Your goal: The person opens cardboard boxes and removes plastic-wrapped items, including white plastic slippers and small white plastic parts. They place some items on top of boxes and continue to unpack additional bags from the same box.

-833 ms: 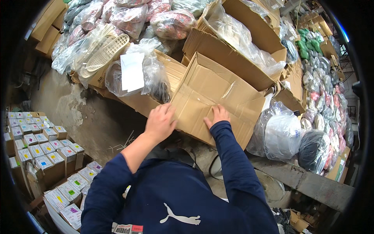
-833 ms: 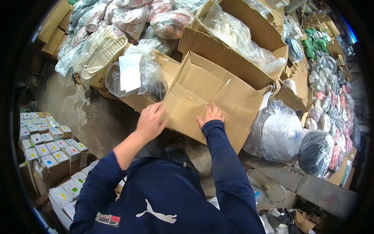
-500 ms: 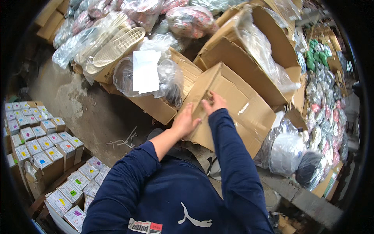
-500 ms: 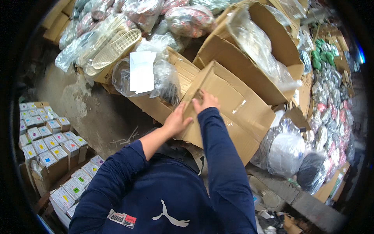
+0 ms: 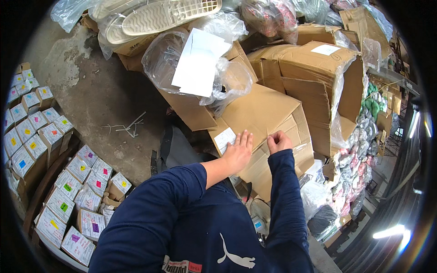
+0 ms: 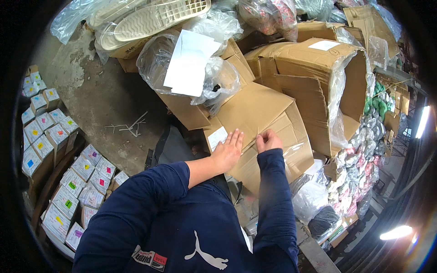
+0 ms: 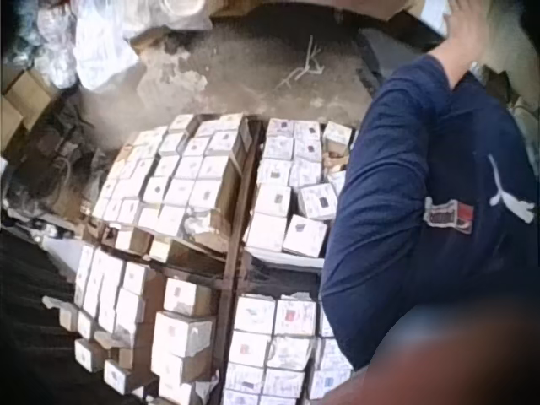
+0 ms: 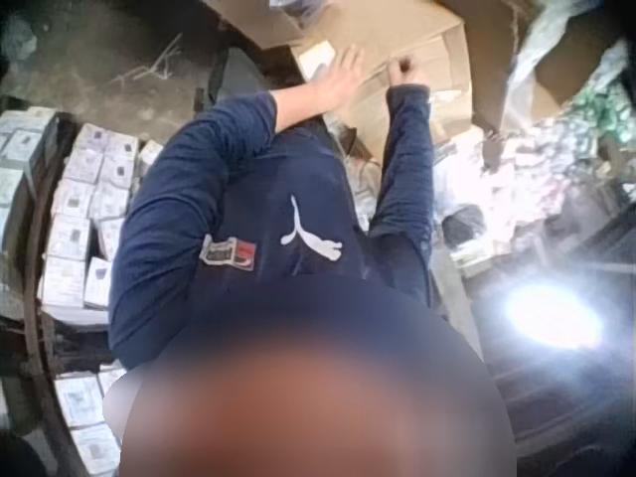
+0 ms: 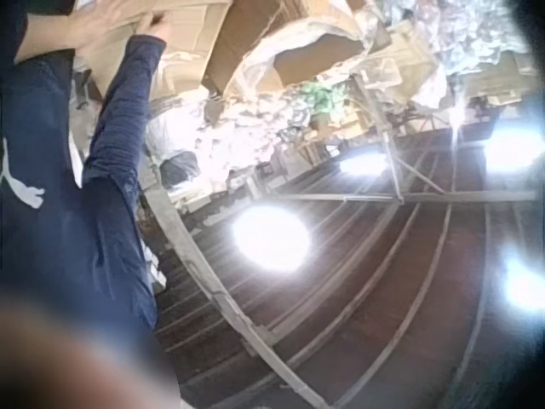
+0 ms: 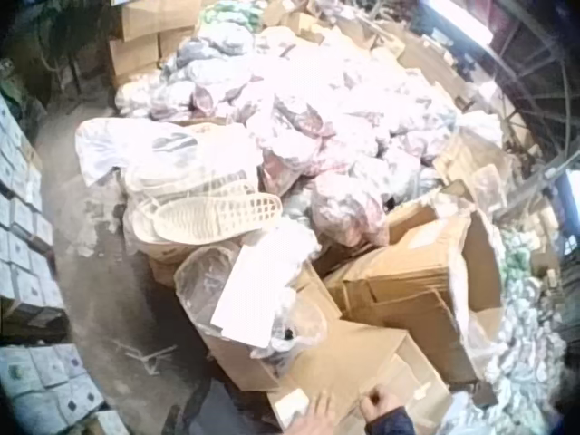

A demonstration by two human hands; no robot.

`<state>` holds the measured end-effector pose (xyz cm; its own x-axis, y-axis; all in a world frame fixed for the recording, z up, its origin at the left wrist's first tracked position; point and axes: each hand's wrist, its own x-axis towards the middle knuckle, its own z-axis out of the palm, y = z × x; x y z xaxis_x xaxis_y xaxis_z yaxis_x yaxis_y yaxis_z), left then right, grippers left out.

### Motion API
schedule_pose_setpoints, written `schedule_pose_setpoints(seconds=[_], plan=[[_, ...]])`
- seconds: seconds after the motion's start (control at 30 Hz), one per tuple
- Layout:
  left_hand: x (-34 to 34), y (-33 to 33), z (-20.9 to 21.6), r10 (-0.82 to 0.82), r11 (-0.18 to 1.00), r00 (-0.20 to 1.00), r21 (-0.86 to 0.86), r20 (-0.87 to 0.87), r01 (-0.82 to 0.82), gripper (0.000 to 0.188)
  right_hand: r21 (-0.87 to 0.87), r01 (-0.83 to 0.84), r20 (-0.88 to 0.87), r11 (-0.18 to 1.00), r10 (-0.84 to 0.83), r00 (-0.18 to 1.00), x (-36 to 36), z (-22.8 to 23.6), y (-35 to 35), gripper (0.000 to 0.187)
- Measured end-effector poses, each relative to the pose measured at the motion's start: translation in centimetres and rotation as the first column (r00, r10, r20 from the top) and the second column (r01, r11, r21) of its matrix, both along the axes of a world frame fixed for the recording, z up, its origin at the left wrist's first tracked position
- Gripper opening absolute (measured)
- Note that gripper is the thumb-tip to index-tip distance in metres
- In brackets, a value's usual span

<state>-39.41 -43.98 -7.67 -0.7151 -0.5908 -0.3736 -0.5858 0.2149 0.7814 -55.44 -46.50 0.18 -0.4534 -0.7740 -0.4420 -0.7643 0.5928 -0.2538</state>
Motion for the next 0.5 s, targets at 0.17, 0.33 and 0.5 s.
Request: schedule_pose_setpoints(seconds=[0.17, 0.33, 0.5], plan=[[-0.5, 0.5, -0.5, -0.055, 0.995, 0.997, -0.079, 0.051, 0.059, 0.071, 0.018, -0.088, -0.003, 0.996, 0.088, 0.996, 0.8, -0.8, 0.9, 0.016], [-0.3, 0.1, -0.7, -0.061, 0.998, 0.998, -0.033, -0.002, 0.061, 0.074, 0.082, -0.257, -0.077, 0.963, 0.263, 0.962, 1.0, -1.4, 0.3, 0.018], [0.9, -0.8, 0.5, -0.068, 0.998, 0.997, -0.001, -0.047, 0.068, 0.074, 0.062, -0.298, 0.088, 0.952, 0.293, 0.952, 0.4, -0.4, 0.5, 0.015]])
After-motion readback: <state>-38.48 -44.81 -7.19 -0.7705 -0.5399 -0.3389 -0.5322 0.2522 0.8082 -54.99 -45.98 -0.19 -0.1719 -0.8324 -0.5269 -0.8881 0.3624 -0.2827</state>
